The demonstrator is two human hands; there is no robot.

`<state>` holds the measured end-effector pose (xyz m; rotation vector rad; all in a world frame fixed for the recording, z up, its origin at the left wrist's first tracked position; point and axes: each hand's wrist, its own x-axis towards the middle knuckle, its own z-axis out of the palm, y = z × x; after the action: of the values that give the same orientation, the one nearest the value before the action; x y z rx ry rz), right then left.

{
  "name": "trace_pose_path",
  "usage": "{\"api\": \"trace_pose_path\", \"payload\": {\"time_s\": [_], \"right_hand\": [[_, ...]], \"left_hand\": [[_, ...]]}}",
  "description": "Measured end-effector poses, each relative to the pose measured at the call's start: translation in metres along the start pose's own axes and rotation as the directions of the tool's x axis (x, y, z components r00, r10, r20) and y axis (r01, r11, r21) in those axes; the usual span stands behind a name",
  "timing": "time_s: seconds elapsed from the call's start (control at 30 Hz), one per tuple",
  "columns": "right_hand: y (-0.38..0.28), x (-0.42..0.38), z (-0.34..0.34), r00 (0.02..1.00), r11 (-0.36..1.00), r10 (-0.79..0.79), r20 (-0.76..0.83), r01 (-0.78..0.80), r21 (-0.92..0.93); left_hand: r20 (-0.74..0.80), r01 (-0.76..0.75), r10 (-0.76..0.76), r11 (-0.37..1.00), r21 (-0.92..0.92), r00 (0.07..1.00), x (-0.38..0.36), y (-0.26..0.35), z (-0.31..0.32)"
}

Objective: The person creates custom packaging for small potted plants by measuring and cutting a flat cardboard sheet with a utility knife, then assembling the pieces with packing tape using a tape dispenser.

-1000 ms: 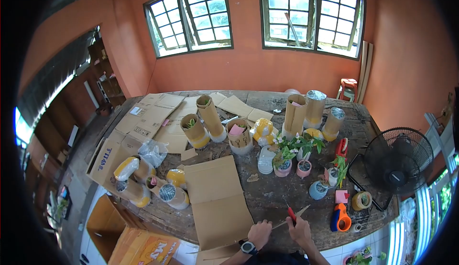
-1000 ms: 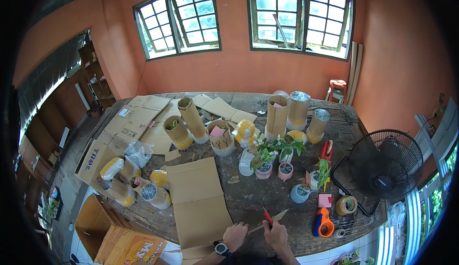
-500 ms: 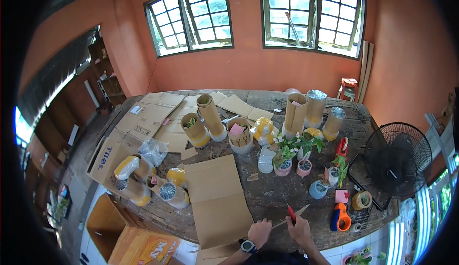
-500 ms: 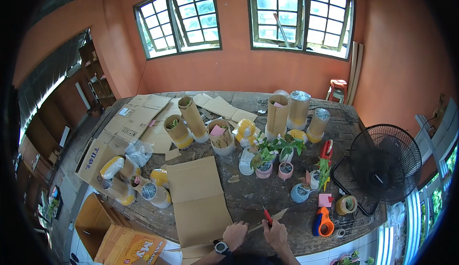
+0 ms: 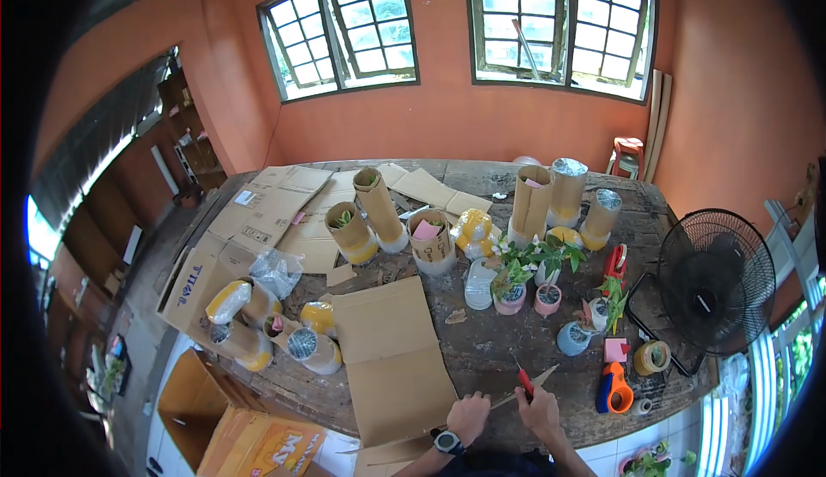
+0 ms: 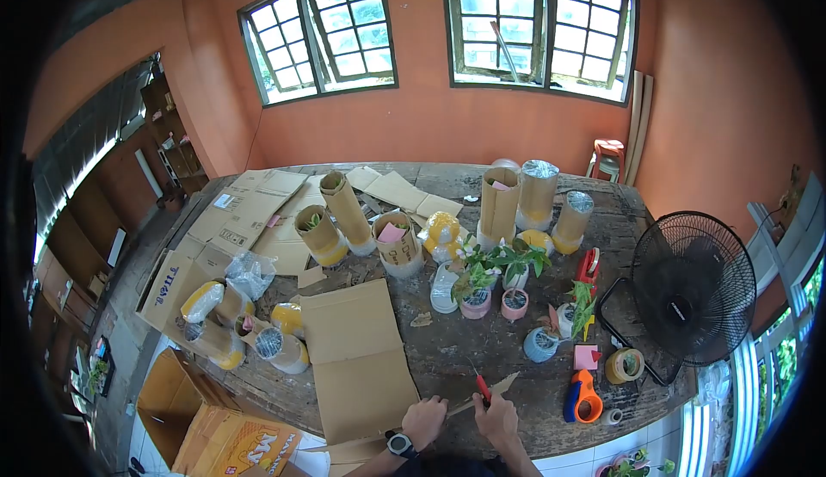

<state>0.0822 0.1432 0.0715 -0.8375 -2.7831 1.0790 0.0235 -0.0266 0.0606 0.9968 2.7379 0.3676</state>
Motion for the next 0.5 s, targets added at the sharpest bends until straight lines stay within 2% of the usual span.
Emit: {"api": "trace_pose_path", "payload": {"time_s": [0.2,0.3,0.37,0.4,0.43,0.47,0.5], "right_hand": [[0.0,0.0,0.001,1.0,1.0,-0.019,-0.025,0.019,0.023],[0.015,0.008,0.014,0.98,0.984,-0.151,-0.131,0.161,0.07],[0.033,0.008,0.03,0.972,0.905,-0.017,-0.236,0.116,0.41],[0.024,0.001,0.024,0.965,0.777,0.083,-0.251,0.095,0.623],[0.012,-0.005,0.02,0.948,0.601,0.202,-0.246,0.078,0.795],[0.011,-0.008,0.018,0.945,0.553,0.219,-0.244,0.086,0.829],[0.015,-0.012,0.015,0.937,0.504,0.249,-0.246,0.092,0.859]], "left_hand": [[-0.046,-0.017,0.017,1.0,0.003,0.999,0.0,-0.003,0.004],[-0.053,0.017,-0.019,0.999,-0.036,0.998,0.003,-0.003,0.006],[0.022,0.114,-0.113,0.988,-0.107,0.993,0.008,-0.012,0.0],[0.0,0.158,-0.16,0.978,-0.139,0.987,0.009,-0.018,-0.017],[-0.154,0.154,-0.183,0.97,-0.186,0.971,0.005,-0.022,-0.043],[-0.326,0.051,-0.143,0.96,-0.274,0.935,0.005,-0.036,-0.063],[-0.437,0.095,-0.217,0.954,-0.284,0.873,0.0,-0.041,-0.088]]}}
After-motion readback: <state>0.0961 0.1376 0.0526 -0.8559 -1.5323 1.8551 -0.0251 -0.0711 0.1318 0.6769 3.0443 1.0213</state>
